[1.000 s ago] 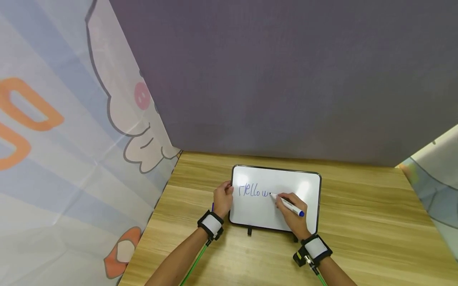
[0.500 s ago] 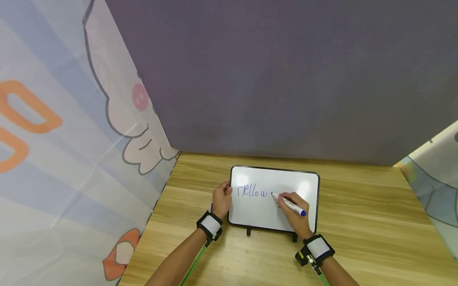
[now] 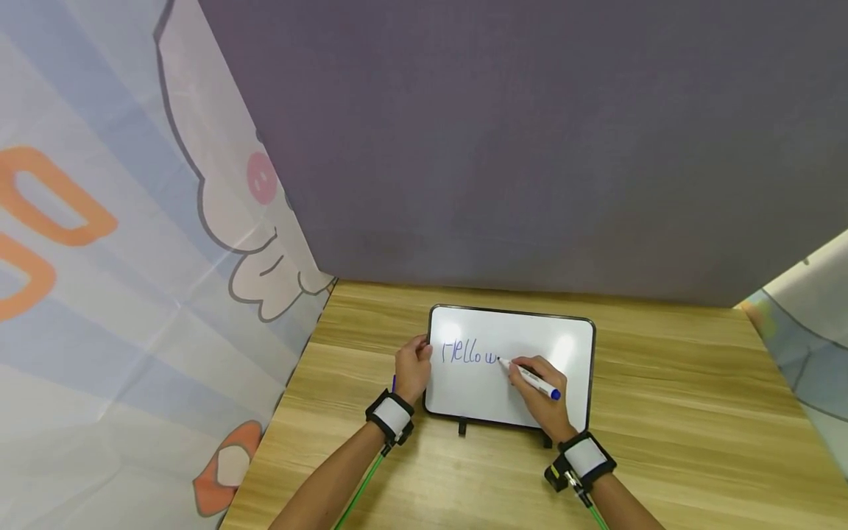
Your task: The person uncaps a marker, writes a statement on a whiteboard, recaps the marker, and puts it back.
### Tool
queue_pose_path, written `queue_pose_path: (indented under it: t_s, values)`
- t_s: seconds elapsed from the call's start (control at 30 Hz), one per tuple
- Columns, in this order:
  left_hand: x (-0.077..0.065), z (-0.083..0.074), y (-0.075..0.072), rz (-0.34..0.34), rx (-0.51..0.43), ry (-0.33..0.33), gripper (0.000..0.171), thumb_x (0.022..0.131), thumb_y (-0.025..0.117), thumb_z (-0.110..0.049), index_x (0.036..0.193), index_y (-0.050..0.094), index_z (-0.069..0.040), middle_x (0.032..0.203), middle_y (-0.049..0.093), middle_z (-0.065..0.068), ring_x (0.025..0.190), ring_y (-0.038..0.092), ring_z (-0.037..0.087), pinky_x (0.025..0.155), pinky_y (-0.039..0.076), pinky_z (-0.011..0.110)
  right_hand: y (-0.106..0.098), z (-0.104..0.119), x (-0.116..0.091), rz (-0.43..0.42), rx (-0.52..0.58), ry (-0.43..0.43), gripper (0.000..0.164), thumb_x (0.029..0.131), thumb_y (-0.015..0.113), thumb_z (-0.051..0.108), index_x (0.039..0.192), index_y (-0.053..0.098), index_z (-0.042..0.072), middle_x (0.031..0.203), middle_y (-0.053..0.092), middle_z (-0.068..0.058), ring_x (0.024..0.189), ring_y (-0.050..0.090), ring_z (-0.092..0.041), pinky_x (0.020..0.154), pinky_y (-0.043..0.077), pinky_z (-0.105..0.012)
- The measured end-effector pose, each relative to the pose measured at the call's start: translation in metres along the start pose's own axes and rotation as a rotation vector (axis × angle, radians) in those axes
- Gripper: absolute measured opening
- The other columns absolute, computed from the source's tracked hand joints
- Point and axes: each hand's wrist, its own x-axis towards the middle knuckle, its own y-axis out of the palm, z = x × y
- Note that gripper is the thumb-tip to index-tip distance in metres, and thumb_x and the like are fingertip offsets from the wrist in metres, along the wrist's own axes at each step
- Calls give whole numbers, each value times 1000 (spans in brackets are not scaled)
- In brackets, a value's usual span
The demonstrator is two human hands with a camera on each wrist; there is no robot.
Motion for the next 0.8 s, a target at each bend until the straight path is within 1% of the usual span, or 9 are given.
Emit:
queue_pose_path:
  t_s: [0.17, 0.43, 0.63, 0.7, 0.8]
  values:
    - [1, 2, 1, -2, 3, 4, 22, 87, 56, 5, 107, 65, 6, 92, 68, 21, 78, 64, 24, 67, 53, 31, 0, -1, -1, 6, -9, 2, 9, 79, 70, 6, 87, 70, 11, 75, 65, 0, 65, 57, -1, 55, 46, -14]
    - [2, 1, 1, 2, 4, 0, 22, 88, 56, 2, 107, 65, 6, 91, 68, 19, 78, 64, 23, 66, 52, 29, 0, -1, -1, 13, -3, -40, 11, 78, 70, 2, 87, 70, 10, 74, 64, 0, 65, 58, 0, 58, 47, -13]
    - [2, 0, 0, 12, 5, -26, 22, 89, 55, 1, 109, 65, 5, 92, 68, 19, 81, 64, 24, 68, 53, 31, -1, -3, -3, -2, 23, -18, 14, 76, 69, -4, 87, 70, 5, 74, 65, -6, 64, 59, -1, 57, 46, -11]
    - [1, -1, 0, 13, 4, -32, 22, 89, 55, 1, 109, 65, 5, 92, 68, 19, 81, 64, 24, 68, 53, 31, -1, -1, -2, -6, 17, -6, 13, 76, 69, -5, 87, 70, 2, 74, 65, -8, 63, 58, -2, 56, 45, -11]
    - [1, 0, 0, 16, 2, -31, 22, 89, 55, 2, 109, 65, 5, 92, 68, 19, 80, 64, 23, 67, 53, 30, -3, 11, -1, -9, 4, -2, 11, 77, 68, -6, 87, 69, -1, 74, 65, -10, 63, 58, -3, 56, 45, -11]
